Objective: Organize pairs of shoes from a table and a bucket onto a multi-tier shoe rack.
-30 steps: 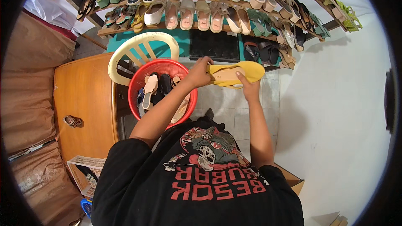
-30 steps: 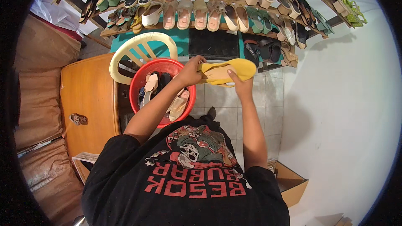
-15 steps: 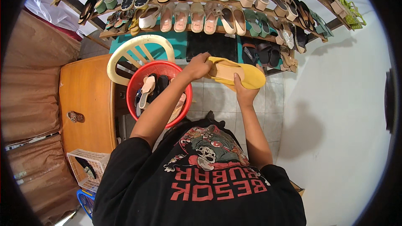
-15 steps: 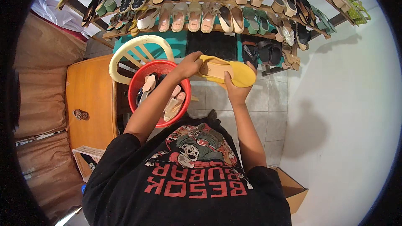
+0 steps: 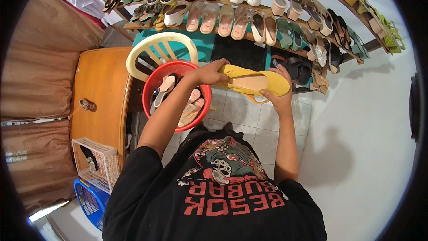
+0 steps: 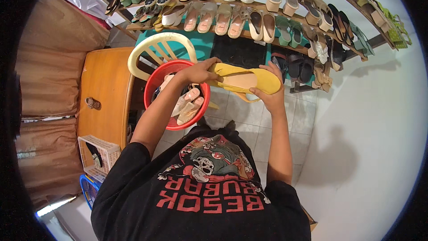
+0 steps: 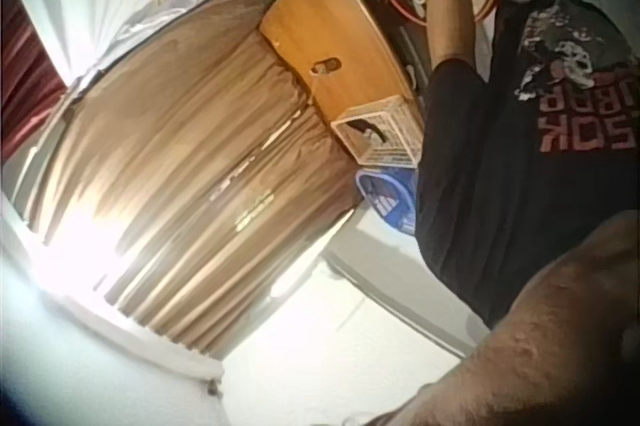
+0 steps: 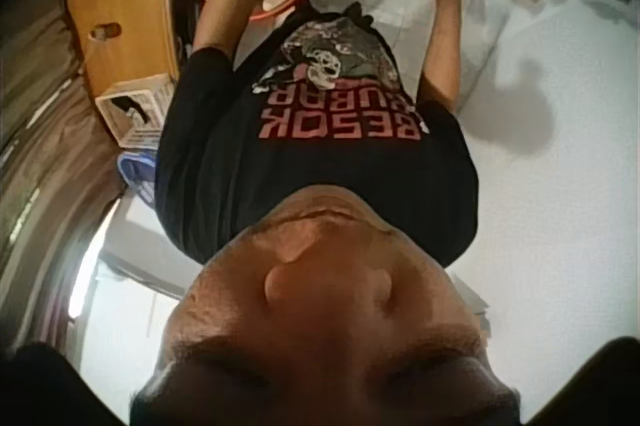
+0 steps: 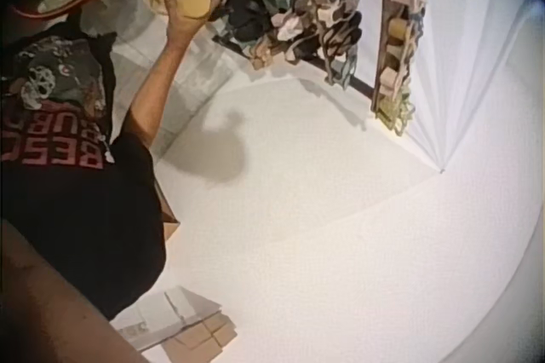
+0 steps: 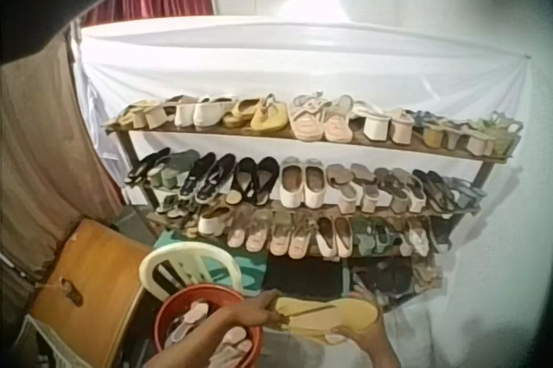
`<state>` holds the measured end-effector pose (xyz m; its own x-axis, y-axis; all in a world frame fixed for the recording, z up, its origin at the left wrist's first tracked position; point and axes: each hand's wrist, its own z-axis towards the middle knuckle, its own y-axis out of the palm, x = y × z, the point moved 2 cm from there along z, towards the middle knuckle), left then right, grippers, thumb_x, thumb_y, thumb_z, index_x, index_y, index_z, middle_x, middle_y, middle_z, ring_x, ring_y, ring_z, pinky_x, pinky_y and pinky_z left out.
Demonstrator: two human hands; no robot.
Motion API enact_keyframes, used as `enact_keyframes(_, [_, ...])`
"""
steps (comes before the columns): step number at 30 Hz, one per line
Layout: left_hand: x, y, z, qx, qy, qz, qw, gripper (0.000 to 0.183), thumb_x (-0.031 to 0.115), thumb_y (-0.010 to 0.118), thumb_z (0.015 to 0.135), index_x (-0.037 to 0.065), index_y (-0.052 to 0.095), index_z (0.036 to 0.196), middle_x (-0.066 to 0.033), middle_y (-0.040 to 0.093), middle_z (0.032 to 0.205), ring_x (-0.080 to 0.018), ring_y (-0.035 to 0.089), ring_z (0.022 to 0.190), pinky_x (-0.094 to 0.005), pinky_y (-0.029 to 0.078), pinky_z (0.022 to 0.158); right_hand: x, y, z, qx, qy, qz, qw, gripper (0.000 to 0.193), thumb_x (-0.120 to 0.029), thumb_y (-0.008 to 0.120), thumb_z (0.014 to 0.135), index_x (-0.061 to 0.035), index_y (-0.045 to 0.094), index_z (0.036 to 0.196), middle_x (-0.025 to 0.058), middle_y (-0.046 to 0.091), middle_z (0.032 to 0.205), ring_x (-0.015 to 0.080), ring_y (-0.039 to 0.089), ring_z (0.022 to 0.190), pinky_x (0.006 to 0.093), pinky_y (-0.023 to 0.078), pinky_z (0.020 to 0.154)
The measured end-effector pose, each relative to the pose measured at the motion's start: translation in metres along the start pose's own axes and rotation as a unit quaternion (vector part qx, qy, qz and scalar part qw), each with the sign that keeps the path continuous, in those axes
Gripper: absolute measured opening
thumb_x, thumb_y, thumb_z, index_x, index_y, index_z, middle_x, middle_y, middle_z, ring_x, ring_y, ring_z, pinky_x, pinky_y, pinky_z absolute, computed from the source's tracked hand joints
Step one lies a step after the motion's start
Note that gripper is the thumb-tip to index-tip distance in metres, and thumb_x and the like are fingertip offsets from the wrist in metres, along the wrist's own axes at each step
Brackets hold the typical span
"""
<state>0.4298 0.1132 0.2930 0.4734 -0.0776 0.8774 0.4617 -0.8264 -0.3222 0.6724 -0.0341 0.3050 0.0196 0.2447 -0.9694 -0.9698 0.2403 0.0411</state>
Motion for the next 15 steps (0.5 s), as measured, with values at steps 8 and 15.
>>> enact_keyframes(8, [-0.013, -0.016, -0.022, 0.021, -0.106, -0.064, 0.992, 0.056, 0.025, 0.074, 0.081, 0.004, 0.050, 0.128, -0.0088, 0.064, 0.106, -0.0165, 0.063, 0.088, -0.0286, 0.051, 0.070, -0.003, 0.009, 0.013, -0.113, 0.044, 0.107, 0.987, 0.074, -0.003, 0.084, 0.065, -0.0093, 0.045, 0.128, 0.0198, 0.038, 0.151, 0.0260, 0.047, 0.132, 0.0351, 0.038, 0.110])
enact_keyframes(15, [-0.022, -0.029, -0.041, 0.131, 0.187, -0.508, 0.830, 0.060, 0.032, 0.063, 0.093, 0.013, 0.037, 0.144, -0.0080, 0.057, 0.129, -0.0195, 0.059, 0.113, -0.0359, 0.050, 0.094, 0.010, 0.045, 0.012, 0.002, 0.111, 0.290, 0.951, 0.058, 0.006, 0.069, 0.078, -0.0113, 0.036, 0.122, 0.0153, 0.046, 0.140, 0.0279, 0.057, 0.116, 0.0475, 0.064, 0.071])
